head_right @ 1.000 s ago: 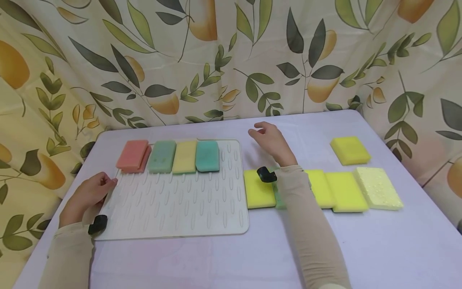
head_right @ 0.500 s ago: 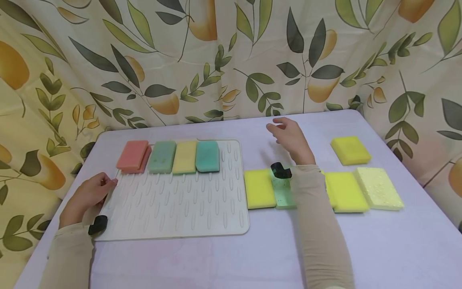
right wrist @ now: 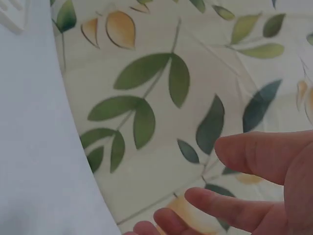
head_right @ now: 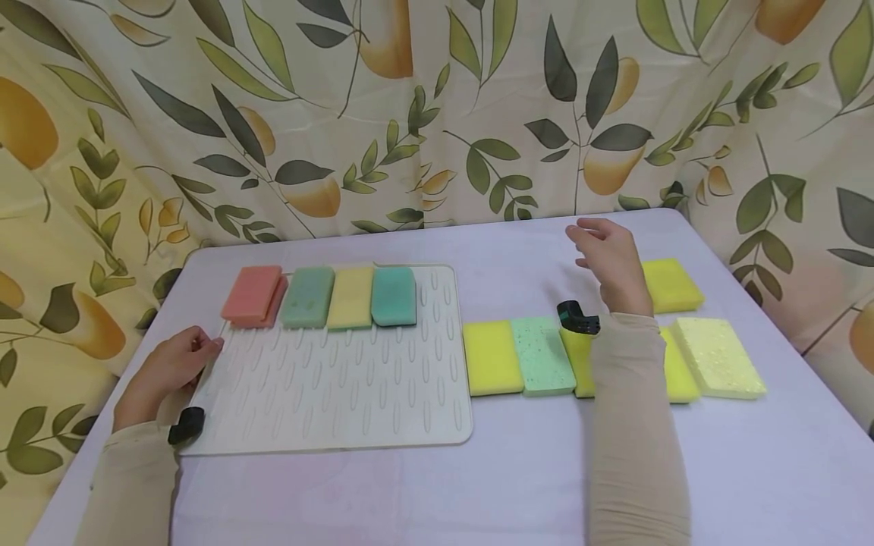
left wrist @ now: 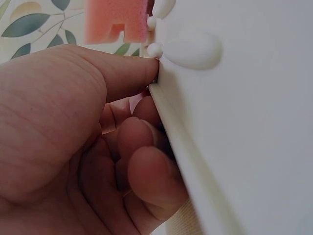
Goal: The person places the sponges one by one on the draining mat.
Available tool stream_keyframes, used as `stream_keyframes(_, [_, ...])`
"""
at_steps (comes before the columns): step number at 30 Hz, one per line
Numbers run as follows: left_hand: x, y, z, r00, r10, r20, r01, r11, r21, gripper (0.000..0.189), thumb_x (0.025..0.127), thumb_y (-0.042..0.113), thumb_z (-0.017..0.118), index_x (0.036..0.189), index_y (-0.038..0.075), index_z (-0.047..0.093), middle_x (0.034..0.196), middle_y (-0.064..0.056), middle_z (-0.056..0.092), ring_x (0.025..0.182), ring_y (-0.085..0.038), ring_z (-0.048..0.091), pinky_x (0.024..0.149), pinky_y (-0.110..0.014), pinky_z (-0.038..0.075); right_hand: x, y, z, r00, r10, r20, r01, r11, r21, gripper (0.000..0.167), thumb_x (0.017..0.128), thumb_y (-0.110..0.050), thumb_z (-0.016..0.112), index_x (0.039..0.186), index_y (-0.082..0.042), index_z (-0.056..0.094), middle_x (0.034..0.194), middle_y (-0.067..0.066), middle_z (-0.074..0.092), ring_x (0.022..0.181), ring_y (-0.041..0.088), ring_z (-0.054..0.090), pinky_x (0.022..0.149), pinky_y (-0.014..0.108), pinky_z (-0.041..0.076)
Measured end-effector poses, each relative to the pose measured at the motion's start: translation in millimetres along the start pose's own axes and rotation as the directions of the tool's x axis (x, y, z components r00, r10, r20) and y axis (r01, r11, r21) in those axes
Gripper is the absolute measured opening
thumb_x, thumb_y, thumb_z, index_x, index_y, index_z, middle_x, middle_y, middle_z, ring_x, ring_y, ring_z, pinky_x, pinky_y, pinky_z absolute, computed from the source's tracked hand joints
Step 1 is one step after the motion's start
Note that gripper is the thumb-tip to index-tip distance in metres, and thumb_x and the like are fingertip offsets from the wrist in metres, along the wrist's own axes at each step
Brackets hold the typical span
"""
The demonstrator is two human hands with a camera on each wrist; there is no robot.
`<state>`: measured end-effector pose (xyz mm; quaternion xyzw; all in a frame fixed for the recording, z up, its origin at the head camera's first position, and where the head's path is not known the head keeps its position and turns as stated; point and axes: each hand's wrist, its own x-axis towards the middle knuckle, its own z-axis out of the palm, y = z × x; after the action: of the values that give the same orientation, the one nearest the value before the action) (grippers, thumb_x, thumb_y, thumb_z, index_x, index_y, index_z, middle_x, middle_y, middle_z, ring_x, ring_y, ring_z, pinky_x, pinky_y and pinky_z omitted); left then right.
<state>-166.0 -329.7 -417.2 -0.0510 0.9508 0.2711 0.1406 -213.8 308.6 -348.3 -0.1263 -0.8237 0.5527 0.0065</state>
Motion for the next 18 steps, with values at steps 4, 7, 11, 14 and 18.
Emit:
stream_keyframes(4, [0.1, -0.3, -0.6, 1.0, 0.011, -0.005, -0.011, 1.0, 0.006, 0.035, 0.112, 0.038, 0.05, 0.103, 0.004, 0.051, 0.078, -0.01, 0.054, 0.067, -0.025, 0.054, 0.061, -0.038, 0.045, -1.5, 5, -18, 0.994, 0.075, -0.077, -0.072, 0.997, 0.042, 0.078, 0.108, -0.056, 0.051, 0.168, -0.009, 0.033, 0.17, 0.013, 0.034, 0.143, 0.029, 0.041, 0.106, 0.028, 0.048])
stream_keyframes(7, [-0.1, -0.9, -1.1, 1.0, 0.012, -0.003, -0.012, 1.0, 0.002, 0.036, 0.112, 0.038, 0.05, 0.103, 0.004, 0.051, 0.078, -0.01, 0.054, 0.067, -0.025, 0.054, 0.061, -0.038, 0.045, -2.3, 10, -31, 0.983, 0.122, -0.139, -0.113, 0.991, 0.067, 0.078, 0.107, -0.057, 0.052, 0.168, -0.012, 0.034, 0.171, 0.007, 0.032, 0.141, 0.023, 0.04, 0.114, 0.032, 0.043])
stream_keyframes(11, [0.7, -1.8, -1.4, 1.0, 0.012, -0.004, -0.012, 1.0, 0.0, 0.036, 0.112, 0.038, 0.05, 0.102, 0.004, 0.051, 0.078, -0.01, 0.054, 0.066, -0.025, 0.054, 0.061, -0.038, 0.045, -4.8, 18, -48, 0.967, 0.162, -0.199, -0.153, 0.987, 0.057, 0.078, 0.107, -0.057, 0.052, 0.169, -0.013, 0.033, 0.175, 0.003, 0.027, 0.144, 0.025, 0.036, 0.123, 0.043, 0.03])
stream_keyframes(14, [1.4, -2.1, -0.9, 1.0, 0.014, -0.007, -0.014, 1.0, 0.001, 0.035, 0.112, 0.038, 0.05, 0.103, 0.004, 0.051, 0.078, -0.01, 0.054, 0.066, -0.025, 0.054, 0.061, -0.038, 0.045, -7.0, 25, -60, 0.954, 0.179, -0.239, -0.177, 0.984, 0.03, 0.079, 0.107, -0.057, 0.051, 0.169, -0.013, 0.03, 0.176, 0.006, 0.022, 0.153, 0.03, 0.029, 0.126, 0.046, 0.022])
stream_keyframes(18, [1.4, -1.6, -0.3, 1.0, 0.02, -0.011, -0.02, 1.0, -0.007, 0.035, 0.112, 0.039, 0.05, 0.103, 0.004, 0.051, 0.078, -0.01, 0.054, 0.065, -0.025, 0.055, 0.06, -0.038, 0.046, -8.0, 35, -74, 0.933, 0.219, -0.286, -0.226, 0.974, 0.009, 0.079, 0.107, -0.054, 0.051, 0.17, -0.013, 0.026, 0.177, 0.01, 0.019, 0.159, 0.03, 0.022, 0.127, 0.048, 0.019])
